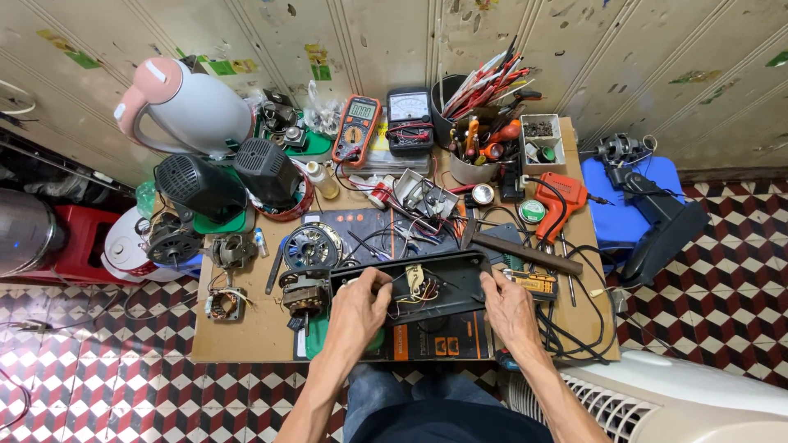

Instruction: The recorder is disassembling, inspecting, and repairing internal components of fan motors on a workbench.

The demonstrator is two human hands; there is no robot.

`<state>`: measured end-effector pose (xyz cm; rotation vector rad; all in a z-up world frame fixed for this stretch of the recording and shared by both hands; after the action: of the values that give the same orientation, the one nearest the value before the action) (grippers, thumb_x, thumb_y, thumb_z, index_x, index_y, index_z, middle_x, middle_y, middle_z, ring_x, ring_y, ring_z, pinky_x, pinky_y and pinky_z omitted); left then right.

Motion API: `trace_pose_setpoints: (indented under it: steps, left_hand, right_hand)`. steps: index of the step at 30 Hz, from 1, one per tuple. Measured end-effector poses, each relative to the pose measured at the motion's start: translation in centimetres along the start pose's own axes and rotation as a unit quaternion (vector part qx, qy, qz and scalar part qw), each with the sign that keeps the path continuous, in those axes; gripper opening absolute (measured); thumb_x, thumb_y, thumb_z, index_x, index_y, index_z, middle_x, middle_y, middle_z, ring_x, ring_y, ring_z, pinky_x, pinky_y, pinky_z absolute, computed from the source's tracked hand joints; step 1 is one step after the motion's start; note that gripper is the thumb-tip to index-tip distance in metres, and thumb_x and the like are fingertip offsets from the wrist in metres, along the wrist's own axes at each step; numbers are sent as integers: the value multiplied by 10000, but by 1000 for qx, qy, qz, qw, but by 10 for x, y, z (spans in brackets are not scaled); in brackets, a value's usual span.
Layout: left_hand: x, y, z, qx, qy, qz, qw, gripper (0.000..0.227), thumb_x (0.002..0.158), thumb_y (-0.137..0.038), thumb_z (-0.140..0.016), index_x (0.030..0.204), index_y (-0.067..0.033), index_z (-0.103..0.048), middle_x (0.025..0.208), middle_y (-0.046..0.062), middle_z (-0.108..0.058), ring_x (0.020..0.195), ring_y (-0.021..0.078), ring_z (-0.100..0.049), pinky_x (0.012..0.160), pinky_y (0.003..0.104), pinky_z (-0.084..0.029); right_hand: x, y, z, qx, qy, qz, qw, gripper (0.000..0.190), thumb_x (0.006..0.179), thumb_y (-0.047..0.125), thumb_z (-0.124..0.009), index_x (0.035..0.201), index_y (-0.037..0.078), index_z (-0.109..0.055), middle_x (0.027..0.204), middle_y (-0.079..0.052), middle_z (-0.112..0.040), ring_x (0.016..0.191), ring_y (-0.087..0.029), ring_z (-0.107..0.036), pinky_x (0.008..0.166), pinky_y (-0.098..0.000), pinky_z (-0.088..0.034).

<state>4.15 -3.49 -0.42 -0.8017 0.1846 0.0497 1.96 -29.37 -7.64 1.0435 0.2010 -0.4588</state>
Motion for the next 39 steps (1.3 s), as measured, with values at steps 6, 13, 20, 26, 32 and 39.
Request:
trace_pose_setpoints:
  steps: [6,13,20,26,32,39]
  left_hand:
    - [-3,2,-6,-24,-85,-89,992,174,952,-130,-602,1099,-39,-629,851,167,-715,774,375,-695,679,458,-536]
    - [3,8,-7,60,-7,-124,990,165,920,-92,-569,976,-67,-722,1003,147,-658,840,375,-670,713,473,-525]
    - [7,-1,-5,39,53,-122,990,220,869,-143,-587,839,22,-730,1003,165,-671,902,361,-673,828,434,-537]
    - [16,17,-23,62,90,-47,993,304,842,-257,-687,849,35,-770,1098,165,-711,952,350,-690,876,409,-543]
    - [13,12,-23,85,59,-73,992,247,800,-239,-778,878,-5,-777,1016,157,-723,934,340,-703,843,428,-552]
    - [8,9,-30,92,-10,-88,992,225,786,-204,-806,987,-104,-803,934,114,-720,838,346,-702,738,469,-551]
  right_hand:
    - [-2,9,1,5,11,-21,1000,397,1001,367,-524,1169,65,-720,506,-50,-559,478,-170,-621,518,-347,-510]
    - [-1,0,-7,3,22,-39,999,437,1006,385,-522,1279,90,-694,507,-57,-561,478,-164,-628,490,-332,-508]
    - [2,-7,-10,9,21,-64,998,571,984,394,-529,1442,54,-547,506,-75,-581,450,-165,-592,454,-326,-483]
    - [2,-10,-11,21,23,-68,997,546,985,386,-525,1422,63,-584,535,-84,-608,448,-161,-606,448,-326,-510]
    - [2,-7,-11,28,28,-73,997,512,992,374,-520,1420,101,-590,561,-86,-633,465,-162,-625,456,-333,-534]
    - [3,-6,-10,24,35,-63,997,504,995,382,-510,1411,117,-610,553,-88,-623,471,-165,-629,461,-325,-534]
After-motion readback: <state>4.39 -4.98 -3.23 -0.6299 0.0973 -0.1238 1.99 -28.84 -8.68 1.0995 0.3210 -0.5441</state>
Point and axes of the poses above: each hand's wrist, its own x-axis towards the middle knuckle, its own z-axis out of the back of the hand, y = z × x, the point moved 3 cm from there along x, towards the middle knuckle
